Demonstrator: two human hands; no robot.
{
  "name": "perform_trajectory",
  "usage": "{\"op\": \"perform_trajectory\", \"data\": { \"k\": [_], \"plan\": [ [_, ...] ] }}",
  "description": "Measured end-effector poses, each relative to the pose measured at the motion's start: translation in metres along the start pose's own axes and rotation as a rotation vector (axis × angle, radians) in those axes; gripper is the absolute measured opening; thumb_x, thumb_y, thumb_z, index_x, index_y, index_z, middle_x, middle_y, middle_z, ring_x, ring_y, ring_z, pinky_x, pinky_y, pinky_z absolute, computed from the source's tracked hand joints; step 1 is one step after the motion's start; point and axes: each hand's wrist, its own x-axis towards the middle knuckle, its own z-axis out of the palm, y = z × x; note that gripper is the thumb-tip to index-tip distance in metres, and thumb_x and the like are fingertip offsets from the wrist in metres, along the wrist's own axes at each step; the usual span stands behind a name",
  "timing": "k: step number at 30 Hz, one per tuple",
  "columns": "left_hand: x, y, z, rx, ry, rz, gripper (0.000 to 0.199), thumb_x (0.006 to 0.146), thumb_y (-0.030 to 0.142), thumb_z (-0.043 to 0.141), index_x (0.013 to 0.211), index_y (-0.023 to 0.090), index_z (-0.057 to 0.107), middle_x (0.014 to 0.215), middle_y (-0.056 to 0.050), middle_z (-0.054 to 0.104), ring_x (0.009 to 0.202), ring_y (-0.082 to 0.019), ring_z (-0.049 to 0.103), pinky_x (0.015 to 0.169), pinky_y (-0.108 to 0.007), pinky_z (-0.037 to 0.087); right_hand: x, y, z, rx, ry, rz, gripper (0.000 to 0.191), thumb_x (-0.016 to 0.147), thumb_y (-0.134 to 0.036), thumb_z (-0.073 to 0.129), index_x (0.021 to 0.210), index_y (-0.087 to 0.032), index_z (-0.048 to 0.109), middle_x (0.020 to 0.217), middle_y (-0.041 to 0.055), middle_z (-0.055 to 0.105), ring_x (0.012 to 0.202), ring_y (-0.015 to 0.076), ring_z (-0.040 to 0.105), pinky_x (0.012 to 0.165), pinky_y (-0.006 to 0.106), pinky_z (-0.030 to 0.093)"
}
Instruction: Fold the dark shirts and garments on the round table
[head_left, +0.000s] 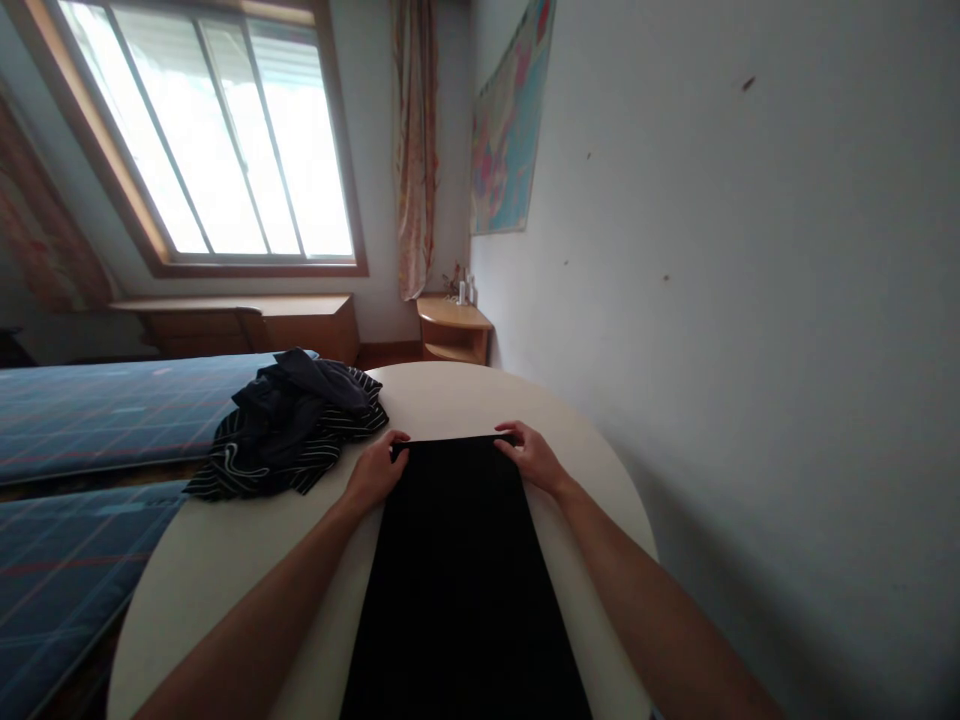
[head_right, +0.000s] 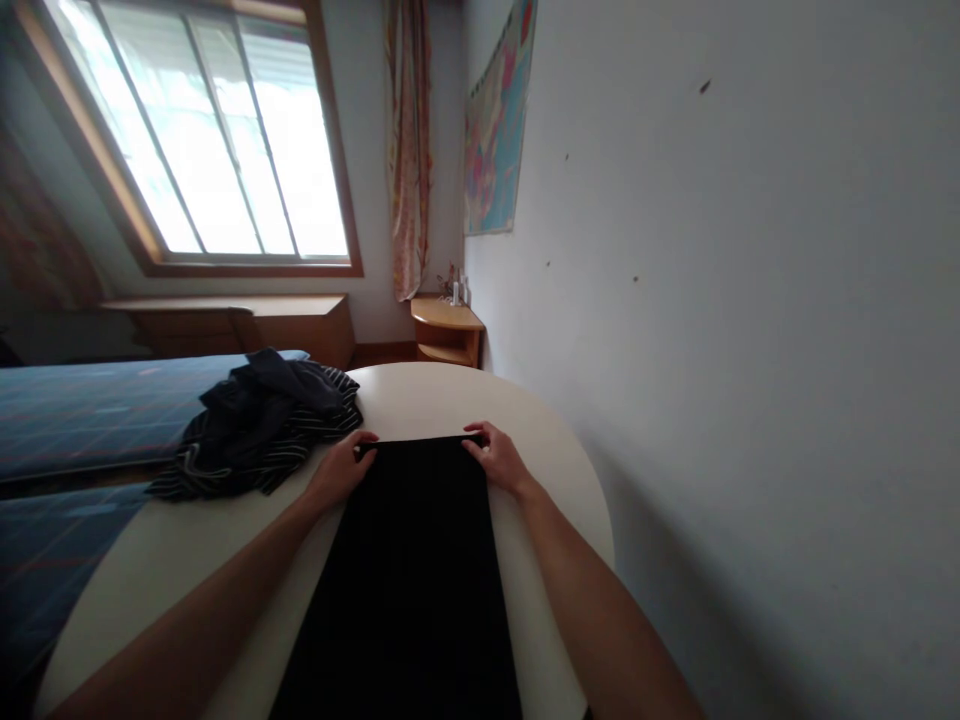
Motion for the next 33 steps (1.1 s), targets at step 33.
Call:
{"op": "perform_trajectory", "data": {
  "k": [33],
  "plan": [
    [-0.086,0.073,0.034,0.362,-0.414,0.333,0.061,0.096,0.048,0.045,0.152,0.027,0.033,0.163,-0.01,0.017,0.149,-0.037,0.008,0.117,-0.061,0.015,-0.031,-0.01,-0.02,-0.807,0.241,0.264,0.03,0.088,-0.037,0.06,0.1,-0.014,0.074,0.139,0.0246,0.05,0.134,0.0455,0.036,0.108,0.068,0.018]
  ]
}}
